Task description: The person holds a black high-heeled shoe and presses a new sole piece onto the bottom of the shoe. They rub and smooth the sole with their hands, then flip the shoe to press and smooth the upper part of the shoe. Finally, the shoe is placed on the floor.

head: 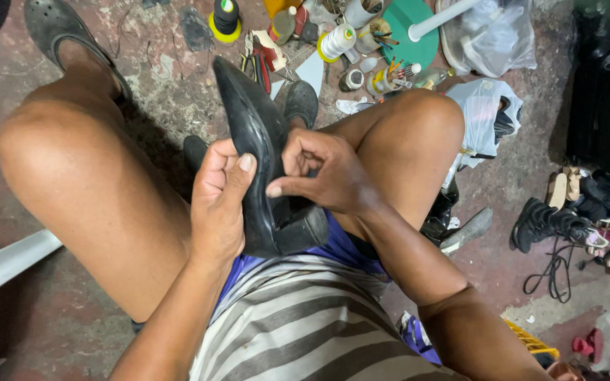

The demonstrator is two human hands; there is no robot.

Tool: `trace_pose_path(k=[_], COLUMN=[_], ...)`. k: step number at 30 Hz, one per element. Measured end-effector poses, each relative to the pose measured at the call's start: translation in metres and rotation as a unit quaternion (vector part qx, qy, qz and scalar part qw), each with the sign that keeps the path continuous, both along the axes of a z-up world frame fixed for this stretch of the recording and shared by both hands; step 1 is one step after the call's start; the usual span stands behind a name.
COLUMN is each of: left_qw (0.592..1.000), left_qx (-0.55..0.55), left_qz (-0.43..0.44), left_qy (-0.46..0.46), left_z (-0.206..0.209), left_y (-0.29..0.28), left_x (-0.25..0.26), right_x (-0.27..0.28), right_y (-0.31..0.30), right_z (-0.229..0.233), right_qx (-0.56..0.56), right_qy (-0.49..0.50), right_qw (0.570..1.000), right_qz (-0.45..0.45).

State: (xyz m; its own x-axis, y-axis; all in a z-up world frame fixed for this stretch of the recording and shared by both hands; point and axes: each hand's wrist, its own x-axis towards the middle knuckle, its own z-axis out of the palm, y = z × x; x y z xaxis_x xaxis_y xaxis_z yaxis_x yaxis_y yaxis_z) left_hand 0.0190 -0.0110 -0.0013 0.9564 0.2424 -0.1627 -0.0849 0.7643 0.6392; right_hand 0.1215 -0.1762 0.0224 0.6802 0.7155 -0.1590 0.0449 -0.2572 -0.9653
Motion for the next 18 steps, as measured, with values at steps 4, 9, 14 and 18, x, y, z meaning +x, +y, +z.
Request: trace_pose_path(k=[4,9,14,18], left_qw=[0.999,0.997,0.982,0.978], left_qx=[0.029,0.058,0.179,0.205], left_qz=[-0.020,-0.039,-0.039,-0.017], left_qy=[-0.021,-0.040,-0.049,-0.030], left_z=[0.003,0.007,-0.002,-0.005], left_y=[0.006,0.007,0.008,0.005], left_x=[-0.001,0.000,-0.005,-0.008], right_x=[0.008,0.017,0.014,0.013], right_y=[-0.006,0.003,0.008,-0.002], right_z=[0.004,0.001,-0.002,-0.015], right_qx=[0.102,0.123,0.171,0.157], right_qy=[0.042,0.084,0.144,0.130], right_qw=[0.994,0.986,0.974,0.978], right_qz=[0.008,-0.070,-0.048,-0.033])
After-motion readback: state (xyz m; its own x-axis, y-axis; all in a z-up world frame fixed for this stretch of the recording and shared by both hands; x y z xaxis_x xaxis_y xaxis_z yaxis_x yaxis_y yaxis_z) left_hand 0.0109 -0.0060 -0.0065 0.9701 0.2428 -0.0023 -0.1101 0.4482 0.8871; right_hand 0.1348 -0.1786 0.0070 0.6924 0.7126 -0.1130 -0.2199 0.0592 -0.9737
